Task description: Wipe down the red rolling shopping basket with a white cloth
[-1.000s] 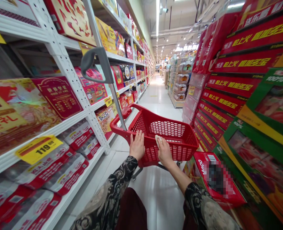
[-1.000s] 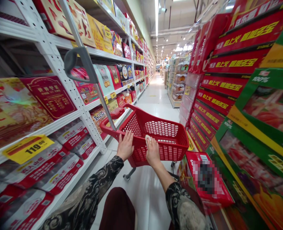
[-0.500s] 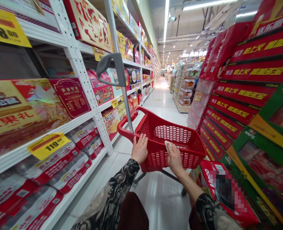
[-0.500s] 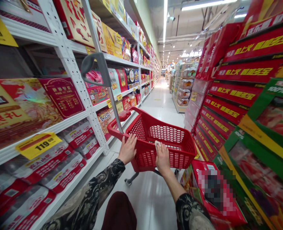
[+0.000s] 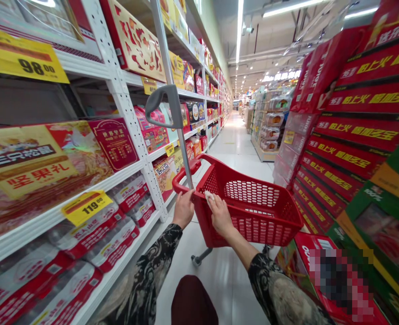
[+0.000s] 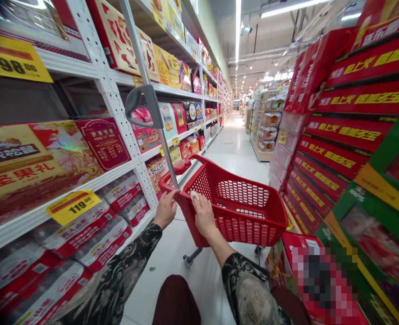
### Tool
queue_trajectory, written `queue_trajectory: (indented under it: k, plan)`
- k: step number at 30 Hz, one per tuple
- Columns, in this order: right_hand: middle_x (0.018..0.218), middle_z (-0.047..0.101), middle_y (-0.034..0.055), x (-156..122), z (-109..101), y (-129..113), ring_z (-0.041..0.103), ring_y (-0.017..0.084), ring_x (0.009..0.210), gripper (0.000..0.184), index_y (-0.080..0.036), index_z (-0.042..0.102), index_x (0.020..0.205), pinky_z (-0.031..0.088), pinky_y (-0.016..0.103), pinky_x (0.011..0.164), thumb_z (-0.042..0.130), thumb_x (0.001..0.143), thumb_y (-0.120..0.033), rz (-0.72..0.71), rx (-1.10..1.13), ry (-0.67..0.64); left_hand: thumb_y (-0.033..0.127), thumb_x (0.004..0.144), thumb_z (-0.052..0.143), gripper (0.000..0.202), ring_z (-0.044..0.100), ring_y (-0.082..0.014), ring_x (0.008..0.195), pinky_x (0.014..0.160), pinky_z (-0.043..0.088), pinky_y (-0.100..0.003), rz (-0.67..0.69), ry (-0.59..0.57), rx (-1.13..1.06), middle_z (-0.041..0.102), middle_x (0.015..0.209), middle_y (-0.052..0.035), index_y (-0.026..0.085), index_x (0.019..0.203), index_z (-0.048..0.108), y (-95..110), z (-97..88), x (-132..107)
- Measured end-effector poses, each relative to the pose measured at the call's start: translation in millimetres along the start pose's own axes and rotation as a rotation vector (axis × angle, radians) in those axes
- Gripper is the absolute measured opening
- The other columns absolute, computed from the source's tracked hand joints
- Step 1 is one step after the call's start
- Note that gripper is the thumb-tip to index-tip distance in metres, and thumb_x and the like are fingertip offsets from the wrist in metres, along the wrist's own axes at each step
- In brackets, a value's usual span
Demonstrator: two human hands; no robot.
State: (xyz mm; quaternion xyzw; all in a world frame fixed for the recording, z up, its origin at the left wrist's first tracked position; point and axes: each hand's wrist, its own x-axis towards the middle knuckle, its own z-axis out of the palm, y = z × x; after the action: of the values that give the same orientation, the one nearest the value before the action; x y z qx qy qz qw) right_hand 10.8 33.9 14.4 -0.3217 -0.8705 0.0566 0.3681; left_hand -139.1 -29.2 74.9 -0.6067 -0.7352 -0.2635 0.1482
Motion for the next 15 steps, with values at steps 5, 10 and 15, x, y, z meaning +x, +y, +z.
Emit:
queue_trajectory:
  k: [5, 10, 15]
  plan:
    - [0.139, 0.036, 0.0158, -16, -5, 20, 0.029, 0.024, 0.130, 0.065, -0.010, 0.042, 0.131, 0.027, 0.045, 0.105, 0.038, 0.067, 0.003, 0.073, -0.037, -0.006, 0.008, 0.071, 0.037, 0.064, 0.030, -0.0207, 0.132, 0.108, 0.024, -0.047, -0.168, 0.021, 0.007, 0.039, 0.140, -0.0113, 0.013, 0.134, 0.030, -16, -7.7, 10]
    - [0.140, 0.036, 0.0154, 15, 8, -19, 0.028, 0.025, 0.131, 0.063, -0.012, 0.038, 0.134, 0.028, 0.046, 0.104, 0.037, 0.072, 0.001, 0.004, 0.009, 0.017, 0.005, 0.068, 0.036, 0.069, 0.023, -0.0216, 0.135, 0.109, 0.011, -0.055, -0.108, -0.152, 0.086, 0.036, 0.141, -0.0128, 0.011, 0.137, 0.025, -10, -5.0, 10]
    - [0.143, 0.030, 0.0150, 41, 22, -48, 0.026, 0.026, 0.132, 0.054, -0.014, 0.040, 0.132, 0.027, 0.047, 0.103, 0.039, 0.079, -0.003, -0.068, 0.010, -0.001, 0.005, 0.067, 0.036, 0.072, 0.025, -0.0216, 0.134, 0.108, 0.012, -0.057, -0.051, -0.177, 0.160, 0.033, 0.143, -0.0113, 0.013, 0.138, 0.024, -11, -5.7, 6]
